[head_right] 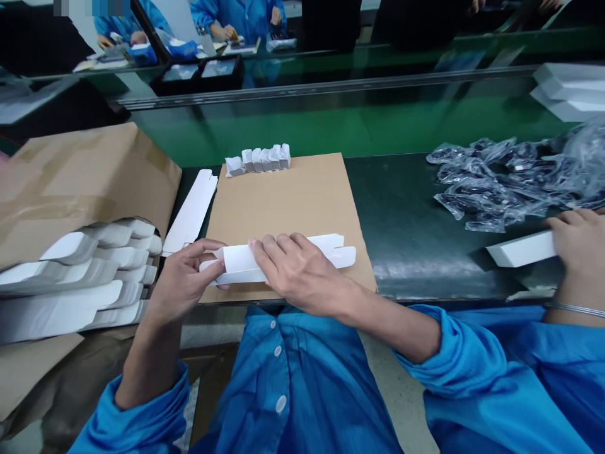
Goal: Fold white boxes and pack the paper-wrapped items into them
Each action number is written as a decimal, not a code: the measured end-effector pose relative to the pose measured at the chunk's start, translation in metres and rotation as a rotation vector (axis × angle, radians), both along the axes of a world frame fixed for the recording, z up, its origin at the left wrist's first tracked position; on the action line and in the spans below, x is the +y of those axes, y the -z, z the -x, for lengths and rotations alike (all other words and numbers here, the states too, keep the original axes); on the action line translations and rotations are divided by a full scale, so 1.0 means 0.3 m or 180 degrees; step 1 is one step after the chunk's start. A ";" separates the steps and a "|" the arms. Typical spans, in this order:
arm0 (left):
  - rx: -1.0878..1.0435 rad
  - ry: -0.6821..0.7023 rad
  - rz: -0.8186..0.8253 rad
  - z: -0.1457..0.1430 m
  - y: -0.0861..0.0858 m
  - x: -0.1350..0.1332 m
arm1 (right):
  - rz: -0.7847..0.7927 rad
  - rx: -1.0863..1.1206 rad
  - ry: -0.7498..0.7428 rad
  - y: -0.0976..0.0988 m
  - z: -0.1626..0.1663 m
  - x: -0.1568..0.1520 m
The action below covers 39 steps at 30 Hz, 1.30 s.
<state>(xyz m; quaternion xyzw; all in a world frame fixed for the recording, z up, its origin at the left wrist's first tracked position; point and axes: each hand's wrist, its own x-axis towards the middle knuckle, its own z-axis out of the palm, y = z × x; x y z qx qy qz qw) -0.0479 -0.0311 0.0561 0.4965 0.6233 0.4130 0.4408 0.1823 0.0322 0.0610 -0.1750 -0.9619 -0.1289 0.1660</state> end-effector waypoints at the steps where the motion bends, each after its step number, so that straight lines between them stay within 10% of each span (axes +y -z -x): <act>1: 0.0013 -0.0046 -0.0056 -0.007 0.009 0.004 | -0.0043 -0.0057 0.0027 -0.001 0.001 -0.006; 10: -0.0323 -0.0221 -0.0549 -0.010 0.026 0.007 | 0.0099 0.0231 0.0213 0.008 -0.033 0.014; 14: -0.0862 -0.0772 -0.1717 -0.130 0.038 -0.036 | -0.0033 0.1094 0.1095 0.028 -0.016 0.026; 17: -0.0682 -0.0799 -0.1772 -0.257 0.074 -0.041 | 0.0154 0.1221 0.0877 0.064 0.024 -0.027; 21: -0.0674 -0.0948 -0.1007 -0.304 0.104 -0.005 | 0.2076 0.1317 0.0059 0.066 0.023 -0.069; 26: -0.0423 -0.0568 -0.0883 -0.252 0.092 0.014 | 0.3912 0.2746 0.0412 0.016 -0.003 0.003; 39: 0.0766 -0.0308 -0.1522 -0.224 0.093 -0.011 | 0.2869 0.2230 -0.0434 0.016 -0.023 0.044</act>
